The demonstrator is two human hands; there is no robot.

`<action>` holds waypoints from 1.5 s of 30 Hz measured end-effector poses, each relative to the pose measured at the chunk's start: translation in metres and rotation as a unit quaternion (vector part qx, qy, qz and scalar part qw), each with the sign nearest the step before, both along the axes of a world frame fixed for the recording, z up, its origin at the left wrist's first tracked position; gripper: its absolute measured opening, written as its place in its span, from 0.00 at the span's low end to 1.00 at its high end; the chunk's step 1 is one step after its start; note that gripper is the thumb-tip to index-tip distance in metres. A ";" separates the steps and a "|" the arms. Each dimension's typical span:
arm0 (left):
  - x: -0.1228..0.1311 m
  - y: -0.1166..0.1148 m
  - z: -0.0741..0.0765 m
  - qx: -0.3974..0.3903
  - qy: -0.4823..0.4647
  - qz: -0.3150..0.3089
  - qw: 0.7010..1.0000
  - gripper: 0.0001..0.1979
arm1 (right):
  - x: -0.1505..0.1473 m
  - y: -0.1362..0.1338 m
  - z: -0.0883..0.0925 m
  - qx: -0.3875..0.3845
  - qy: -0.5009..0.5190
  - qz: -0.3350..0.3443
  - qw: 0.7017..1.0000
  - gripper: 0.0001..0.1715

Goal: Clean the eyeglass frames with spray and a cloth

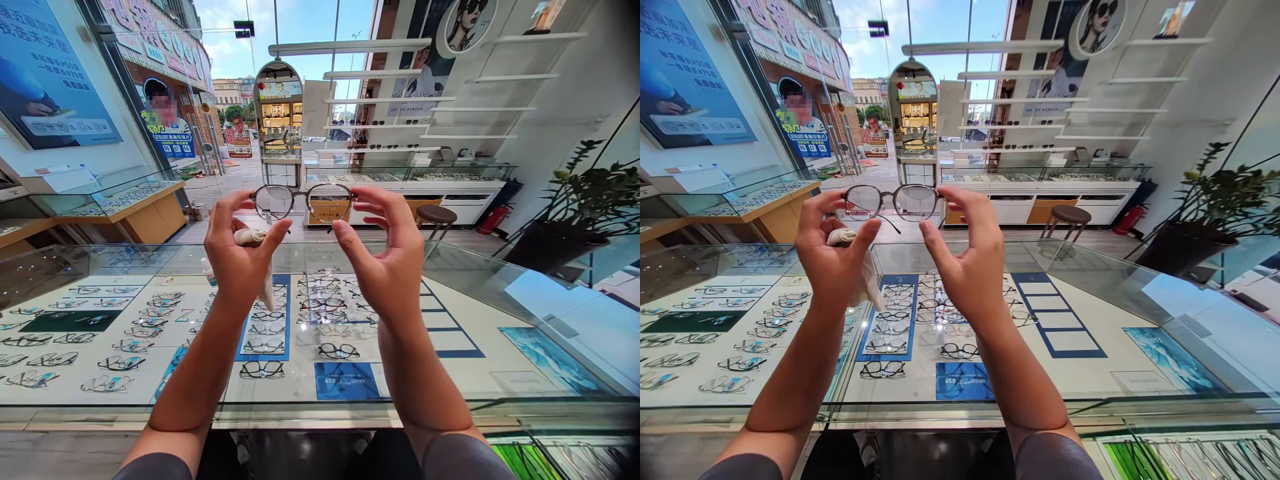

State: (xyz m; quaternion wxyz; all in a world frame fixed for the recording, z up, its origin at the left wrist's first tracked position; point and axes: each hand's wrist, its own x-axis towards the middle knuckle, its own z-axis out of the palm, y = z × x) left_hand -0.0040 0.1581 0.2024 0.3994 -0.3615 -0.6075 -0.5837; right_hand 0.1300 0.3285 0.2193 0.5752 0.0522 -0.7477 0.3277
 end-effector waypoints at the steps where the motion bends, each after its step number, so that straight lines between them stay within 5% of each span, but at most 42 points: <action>1: 0.000 0.000 0.001 0.005 0.000 0.010 1.000 0.27 | 0.000 -0.001 0.000 0.003 0.004 -0.002 1.000 0.22; 30: 0.006 0.003 0.000 0.050 0.024 0.086 0.995 0.31 | -0.013 0.003 -0.005 -0.038 -0.044 0.051 0.997 0.23; 38: 0.001 0.003 -0.003 0.070 0.004 -0.002 0.998 0.32 | -0.019 0.002 -0.008 -0.056 -0.020 0.069 0.996 0.22; 45: -0.002 0.007 -0.002 0.068 -0.021 0.006 0.997 0.30 | -0.021 -0.002 -0.008 -0.064 0.032 0.046 0.996 0.18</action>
